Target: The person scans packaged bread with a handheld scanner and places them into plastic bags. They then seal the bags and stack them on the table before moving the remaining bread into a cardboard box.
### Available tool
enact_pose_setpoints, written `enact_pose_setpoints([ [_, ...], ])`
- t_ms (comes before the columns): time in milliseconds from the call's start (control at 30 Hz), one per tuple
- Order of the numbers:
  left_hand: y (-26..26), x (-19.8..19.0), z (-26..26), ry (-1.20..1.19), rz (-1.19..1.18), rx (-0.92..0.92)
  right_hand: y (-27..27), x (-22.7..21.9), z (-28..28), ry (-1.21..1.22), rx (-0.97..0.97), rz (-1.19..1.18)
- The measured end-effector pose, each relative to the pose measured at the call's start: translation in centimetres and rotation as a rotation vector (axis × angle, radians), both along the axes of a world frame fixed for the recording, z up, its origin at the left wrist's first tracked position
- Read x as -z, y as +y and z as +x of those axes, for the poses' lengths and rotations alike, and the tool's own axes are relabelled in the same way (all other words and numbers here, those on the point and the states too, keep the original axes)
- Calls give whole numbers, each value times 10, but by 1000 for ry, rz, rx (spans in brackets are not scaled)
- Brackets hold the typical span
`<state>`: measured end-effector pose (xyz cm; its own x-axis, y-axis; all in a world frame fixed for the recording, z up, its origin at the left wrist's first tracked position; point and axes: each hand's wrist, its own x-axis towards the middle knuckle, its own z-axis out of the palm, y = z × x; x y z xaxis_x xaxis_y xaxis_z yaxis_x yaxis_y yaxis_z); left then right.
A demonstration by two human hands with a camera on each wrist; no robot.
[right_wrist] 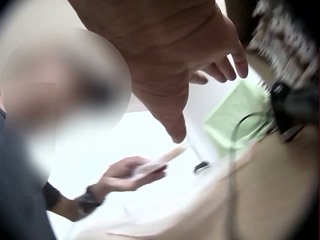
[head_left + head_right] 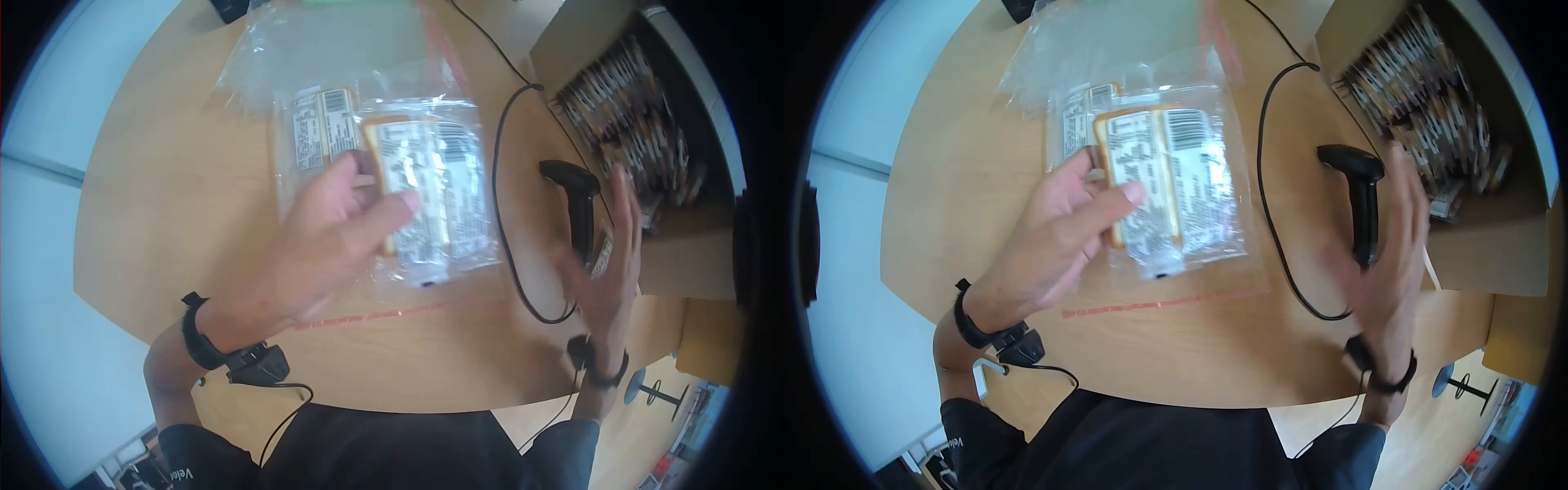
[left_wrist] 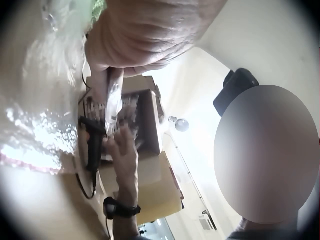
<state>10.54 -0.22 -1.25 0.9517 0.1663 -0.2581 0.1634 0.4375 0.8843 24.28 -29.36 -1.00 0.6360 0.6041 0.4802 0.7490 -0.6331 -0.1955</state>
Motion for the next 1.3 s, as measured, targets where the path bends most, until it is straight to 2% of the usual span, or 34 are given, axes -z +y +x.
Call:
enact_pose_setpoints([
  [33,-9,-3,-2,-1,17,50,17,-12,-23,44,-157,-17],
  [100,-30,-8,-5,-73,-57,124,36,-10,-43,98,-292,-27],
  [133,-37,-10,-8,-159,-132,192,43,0,-44,-72,-373,-87],
  [200,-35,-11,-17,-142,-64,194,38,1,-42,-241,-450,-157],
  [233,-17,-11,-22,-349,470,356,29,-7,-39,-236,-447,-107],
  [333,1,9,-32,-568,1316,394,12,-14,-51,-229,-400,23],
  [400,8,28,-39,-439,1698,483,-6,-5,-61,-209,-660,-28],
  [533,15,41,-48,-428,1721,486,12,11,-82,-292,-933,-6],
  [567,14,35,-49,-473,1700,336,19,14,-83,-344,-1038,8],
  [600,14,30,-49,-517,1674,190,26,18,-84,-348,-1031,13],
  [667,14,22,-50,-547,1672,154,42,25,-86,-547,-992,-91],
  [700,14,19,-50,-570,1665,106,49,23,-87,-627,-921,-255],
  [733,14,18,-51,-574,1672,106,55,22,-85,-632,-917,-250],
  [800,13,17,-56,-595,1764,176,67,22,-81,-747,-564,-742],
  [833,11,18,-59,-599,1768,172,73,30,-87,-491,-482,-693],
  [867,6,20,-64,-623,1849,119,70,32,-91,-497,-480,-691],
  [933,-6,31,-81,-647,1932,50,60,36,-99,-451,-714,-554],
  [1000,-20,42,-102,-521,1751,348,63,54,-108,-363,-704,-458],
  [1033,-24,43,-105,-525,1755,350,67,55,-107,-277,-639,-469],
  [1067,-27,43,-107,-465,1782,479,70,56,-105,-193,-570,-477],
  [1100,-28,44,-108,-401,1804,606,74,60,-102,-213,-527,-514],
  [1200,-28,47,-116,-385,1815,643,90,77,-89,-201,-411,-572],
  [1233,-27,48,-117,-391,1816,647,99,63,-77,-24,-438,-561],
  [1300,-26,49,-116,-425,1855,650,117,86,-48,-76,-402,-471],
])
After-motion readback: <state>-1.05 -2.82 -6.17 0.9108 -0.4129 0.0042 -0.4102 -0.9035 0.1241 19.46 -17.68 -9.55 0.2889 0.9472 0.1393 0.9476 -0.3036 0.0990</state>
